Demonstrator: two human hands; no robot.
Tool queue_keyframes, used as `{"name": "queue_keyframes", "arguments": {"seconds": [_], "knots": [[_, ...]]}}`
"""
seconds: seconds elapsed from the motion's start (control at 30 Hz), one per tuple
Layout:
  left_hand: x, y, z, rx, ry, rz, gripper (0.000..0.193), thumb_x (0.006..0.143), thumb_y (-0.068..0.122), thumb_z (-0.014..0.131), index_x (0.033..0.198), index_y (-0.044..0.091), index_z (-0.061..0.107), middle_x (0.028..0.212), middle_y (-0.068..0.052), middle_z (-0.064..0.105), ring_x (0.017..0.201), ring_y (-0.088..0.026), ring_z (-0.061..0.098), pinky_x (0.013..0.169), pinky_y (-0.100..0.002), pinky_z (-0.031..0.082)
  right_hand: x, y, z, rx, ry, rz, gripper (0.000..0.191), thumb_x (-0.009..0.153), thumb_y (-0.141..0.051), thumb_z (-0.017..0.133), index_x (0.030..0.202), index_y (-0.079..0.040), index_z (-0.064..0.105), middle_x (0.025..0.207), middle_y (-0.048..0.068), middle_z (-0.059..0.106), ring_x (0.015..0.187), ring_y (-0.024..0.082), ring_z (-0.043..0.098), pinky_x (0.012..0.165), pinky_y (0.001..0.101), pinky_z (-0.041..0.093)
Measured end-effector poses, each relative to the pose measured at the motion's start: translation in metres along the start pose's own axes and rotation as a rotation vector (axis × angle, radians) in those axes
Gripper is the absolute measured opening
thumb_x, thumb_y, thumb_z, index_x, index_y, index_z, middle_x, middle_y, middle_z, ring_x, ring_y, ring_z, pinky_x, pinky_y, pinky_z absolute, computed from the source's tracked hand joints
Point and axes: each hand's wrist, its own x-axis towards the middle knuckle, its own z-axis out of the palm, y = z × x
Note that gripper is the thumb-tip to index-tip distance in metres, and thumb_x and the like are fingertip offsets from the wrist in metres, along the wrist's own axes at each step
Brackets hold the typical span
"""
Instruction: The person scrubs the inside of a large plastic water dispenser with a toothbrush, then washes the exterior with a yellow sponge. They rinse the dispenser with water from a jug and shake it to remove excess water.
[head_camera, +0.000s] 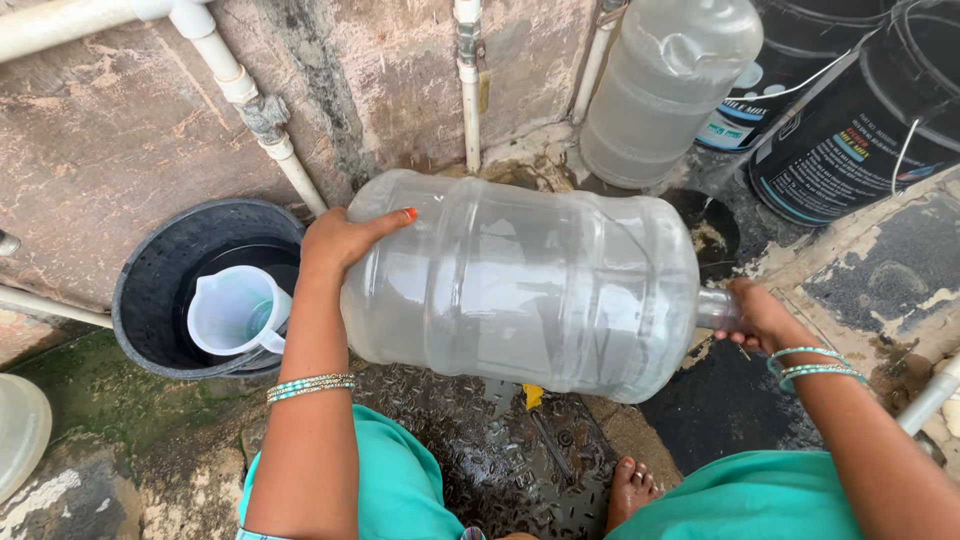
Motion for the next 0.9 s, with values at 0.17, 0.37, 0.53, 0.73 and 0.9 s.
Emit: {"name": "queue_keyframes", "arguments": {"seconds": [0.17, 0.37, 0.53, 0.73, 0.9], "knots": [[-0.027, 0.035, -0.028, -0.516, 0.215, 0.504, 0.086, 0.065, 0.042, 0.093, 0.133, 0.000, 0.061, 0.125, -0.017, 0.072, 0.115, -0.028, 0.071, 0.104, -0.040, 0.055, -0.018, -0.037, -0.033, 0.342, 0.217, -0.510, 0.040, 0.108, -0.028, 0.030, 0.117, 0.003, 0.054, 0.075, 0.014, 0.062, 0.049, 0.016, 0.044, 0.041, 0.0276, 0.039], [-0.068, 0.068, -0.073, -0.769, 0.191, 1.190, 0.109, 0.071, 0.016, 0.101, 0.157, 0.007, 0.035, 0.149, -0.008, 0.051, 0.135, -0.022, 0.056, 0.121, -0.038, 0.050, -0.029, -0.069, -0.045, 0.747, 0.181, -0.945, 0.047, 0.110, -0.031, 0.025, 0.124, 0.004, 0.053, 0.078, 0.017, 0.061, 0.051, 0.018, 0.046, 0.041, 0.0281, 0.041], [-0.067, 0.071, -0.064, -0.588, 0.231, 0.974, 0.105, 0.071, 0.030, 0.102, 0.153, 0.002, 0.042, 0.138, -0.013, 0.066, 0.127, -0.027, 0.068, 0.113, -0.041, 0.053, -0.011, -0.048, -0.024, 0.474, 0.201, -0.571, 0.053, 0.112, -0.033, 0.021, 0.129, 0.006, 0.052, 0.080, 0.020, 0.061, 0.053, 0.020, 0.048, 0.042, 0.0286, 0.042], [-0.033, 0.045, -0.039, -0.115, 0.279, 0.284, 0.091, 0.058, 0.065, 0.089, 0.118, -0.001, 0.070, 0.107, -0.023, 0.074, 0.102, -0.035, 0.073, 0.092, -0.045, 0.054, 0.008, 0.009, 0.006, 0.039, -0.094, -0.141, 0.062, 0.109, -0.033, 0.018, 0.111, 0.013, 0.059, 0.064, 0.014, 0.056, 0.045, 0.016, 0.042, 0.033, 0.0265, 0.036], [-0.018, 0.031, -0.042, -0.156, 0.260, 0.158, 0.089, 0.058, 0.061, 0.091, 0.119, 0.000, 0.071, 0.108, -0.022, 0.074, 0.101, -0.034, 0.073, 0.095, -0.045, 0.054, 0.008, -0.009, 0.013, 0.061, -0.049, -0.148, 0.056, 0.107, -0.033, 0.024, 0.106, 0.009, 0.061, 0.067, 0.017, 0.059, 0.045, 0.018, 0.041, 0.035, 0.0289, 0.035]]}}
